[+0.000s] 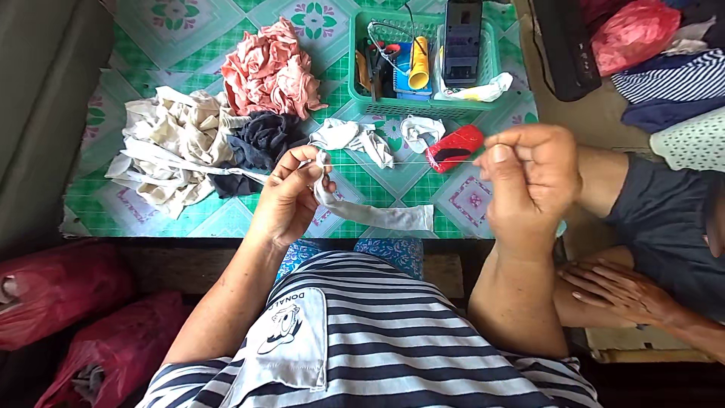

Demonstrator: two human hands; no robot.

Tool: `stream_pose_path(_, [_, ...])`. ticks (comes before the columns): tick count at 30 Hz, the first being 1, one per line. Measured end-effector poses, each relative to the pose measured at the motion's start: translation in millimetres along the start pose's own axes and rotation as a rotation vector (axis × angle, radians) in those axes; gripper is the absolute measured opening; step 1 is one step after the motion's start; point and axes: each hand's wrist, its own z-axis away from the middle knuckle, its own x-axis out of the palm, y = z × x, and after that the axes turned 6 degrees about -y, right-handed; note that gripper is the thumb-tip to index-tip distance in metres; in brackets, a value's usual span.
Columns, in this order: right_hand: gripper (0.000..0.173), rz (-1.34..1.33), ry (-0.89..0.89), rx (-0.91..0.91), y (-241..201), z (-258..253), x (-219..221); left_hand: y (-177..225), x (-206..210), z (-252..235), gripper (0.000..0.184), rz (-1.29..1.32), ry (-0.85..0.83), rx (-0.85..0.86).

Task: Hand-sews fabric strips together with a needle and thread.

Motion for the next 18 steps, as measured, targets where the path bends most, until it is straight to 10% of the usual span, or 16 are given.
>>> stream_pose_path(18, [0.025,0.136,-0.607,-0.483,-20,-55,76,14,10,17,0.046,-0.293,-0.104,-0.083])
